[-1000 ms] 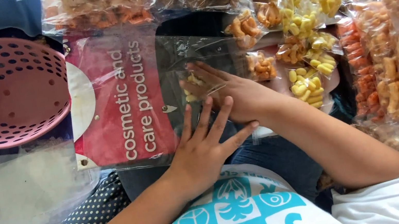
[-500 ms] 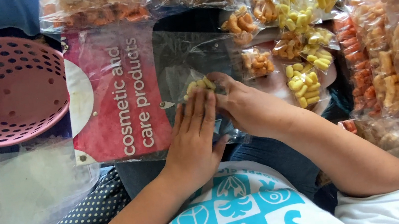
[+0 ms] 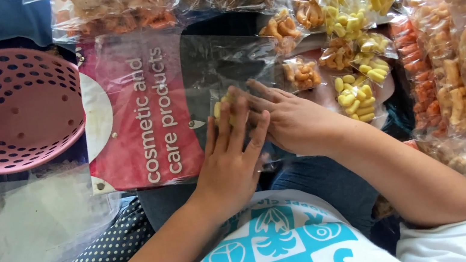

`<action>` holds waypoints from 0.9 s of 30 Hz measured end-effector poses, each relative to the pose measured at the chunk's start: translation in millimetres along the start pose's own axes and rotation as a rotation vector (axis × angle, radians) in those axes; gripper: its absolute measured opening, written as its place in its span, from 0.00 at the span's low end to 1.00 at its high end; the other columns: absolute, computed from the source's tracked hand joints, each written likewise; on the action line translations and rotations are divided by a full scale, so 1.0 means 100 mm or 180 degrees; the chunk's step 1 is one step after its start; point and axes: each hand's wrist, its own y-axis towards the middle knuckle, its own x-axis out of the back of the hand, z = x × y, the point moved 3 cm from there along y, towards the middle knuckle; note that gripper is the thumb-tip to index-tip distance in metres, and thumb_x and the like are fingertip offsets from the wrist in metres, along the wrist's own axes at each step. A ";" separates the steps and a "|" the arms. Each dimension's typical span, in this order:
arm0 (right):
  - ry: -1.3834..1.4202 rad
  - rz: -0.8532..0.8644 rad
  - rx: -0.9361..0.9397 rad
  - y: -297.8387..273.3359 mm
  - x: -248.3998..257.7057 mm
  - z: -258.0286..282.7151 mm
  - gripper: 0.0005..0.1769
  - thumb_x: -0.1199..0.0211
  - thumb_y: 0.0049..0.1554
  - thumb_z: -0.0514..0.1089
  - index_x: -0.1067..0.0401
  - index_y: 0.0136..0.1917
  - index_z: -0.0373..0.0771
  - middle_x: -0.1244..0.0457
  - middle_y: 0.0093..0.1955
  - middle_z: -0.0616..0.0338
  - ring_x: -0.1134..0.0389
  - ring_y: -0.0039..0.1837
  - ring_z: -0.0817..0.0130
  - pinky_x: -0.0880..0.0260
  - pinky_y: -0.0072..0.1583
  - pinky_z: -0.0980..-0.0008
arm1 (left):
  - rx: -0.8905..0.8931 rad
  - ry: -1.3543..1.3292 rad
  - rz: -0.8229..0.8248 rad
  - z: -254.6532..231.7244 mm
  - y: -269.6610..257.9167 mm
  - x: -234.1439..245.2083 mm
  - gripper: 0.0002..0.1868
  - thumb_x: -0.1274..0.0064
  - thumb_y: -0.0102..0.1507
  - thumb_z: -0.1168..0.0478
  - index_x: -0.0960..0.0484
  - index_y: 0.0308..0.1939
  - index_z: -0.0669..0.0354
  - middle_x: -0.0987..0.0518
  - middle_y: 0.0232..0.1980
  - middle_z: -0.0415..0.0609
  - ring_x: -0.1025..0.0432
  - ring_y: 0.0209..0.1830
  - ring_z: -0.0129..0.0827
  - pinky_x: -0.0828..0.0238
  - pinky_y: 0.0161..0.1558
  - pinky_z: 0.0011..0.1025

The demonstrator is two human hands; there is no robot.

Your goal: A person is manually packaging small yellow snacks into a multi-compartment plastic sheet, using tweezers for precise placement.

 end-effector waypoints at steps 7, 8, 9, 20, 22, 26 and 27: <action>0.0183 0.0021 0.0048 0.24 0.44 0.16 0.25 0.49 0.60 0.34 0.30 0.70 0.28 0.39 0.74 0.39 0.46 0.79 0.42 0.42 0.73 0.53 | -0.0183 0.0018 -0.0091 0.01 0.03 0.16 0.33 0.61 0.72 0.57 0.45 0.83 0.39 0.48 0.84 0.58 0.48 0.81 0.67 0.52 0.75 0.63; 0.0249 0.0243 -0.0092 0.30 0.50 0.16 0.26 0.48 0.61 0.37 0.37 0.73 0.33 0.46 0.77 0.43 0.53 0.81 0.45 0.47 0.73 0.49 | -0.0178 -0.0229 -0.0299 0.00 0.06 0.25 0.31 0.59 0.72 0.60 0.39 0.80 0.40 0.46 0.83 0.60 0.47 0.80 0.68 0.49 0.74 0.62; 0.0315 0.0464 -0.0233 0.36 0.56 0.16 0.30 0.47 0.62 0.40 0.45 0.76 0.39 0.53 0.80 0.47 0.59 0.82 0.48 0.51 0.74 0.46 | -0.0172 -0.0476 -0.0506 -0.02 0.09 0.34 0.29 0.57 0.71 0.63 0.33 0.78 0.41 0.44 0.83 0.62 0.46 0.80 0.70 0.45 0.73 0.61; -0.0629 0.0634 -0.0394 0.22 1.24 0.47 0.46 0.46 0.61 0.56 0.61 0.86 0.53 0.66 0.88 0.55 0.70 0.85 0.44 0.77 0.79 0.42 | -0.0355 -0.0987 -0.0380 -0.32 0.23 1.05 0.23 0.67 0.77 0.57 0.33 0.76 0.44 0.47 0.83 0.63 0.56 0.87 0.63 0.60 0.86 0.61; -0.0818 0.0602 -0.0203 0.14 1.14 0.41 0.45 0.47 0.61 0.64 0.56 0.86 0.51 0.60 0.87 0.53 0.63 0.86 0.45 0.70 0.80 0.42 | -0.0430 -0.1007 -0.0342 -0.34 0.23 0.98 0.23 0.69 0.77 0.55 0.32 0.76 0.44 0.46 0.82 0.64 0.55 0.86 0.63 0.59 0.86 0.62; 0.0890 0.1782 -0.1224 0.07 0.77 0.25 0.45 0.42 0.62 0.55 0.61 0.84 0.45 0.49 0.72 0.51 0.50 0.64 0.56 0.54 0.59 0.52 | -0.0452 -0.1095 0.0222 -0.26 0.20 0.67 0.26 0.57 0.76 0.58 0.38 0.79 0.39 0.48 0.85 0.61 0.55 0.86 0.68 0.59 0.82 0.67; 0.1153 0.2076 -0.1725 0.04 0.68 0.21 0.50 0.41 0.60 0.51 0.68 0.83 0.41 0.31 0.56 0.50 0.26 0.42 0.54 0.32 0.42 0.60 | -0.0473 -0.1153 0.0336 -0.25 0.18 0.59 0.28 0.53 0.75 0.60 0.37 0.79 0.38 0.48 0.85 0.61 0.52 0.85 0.71 0.59 0.80 0.70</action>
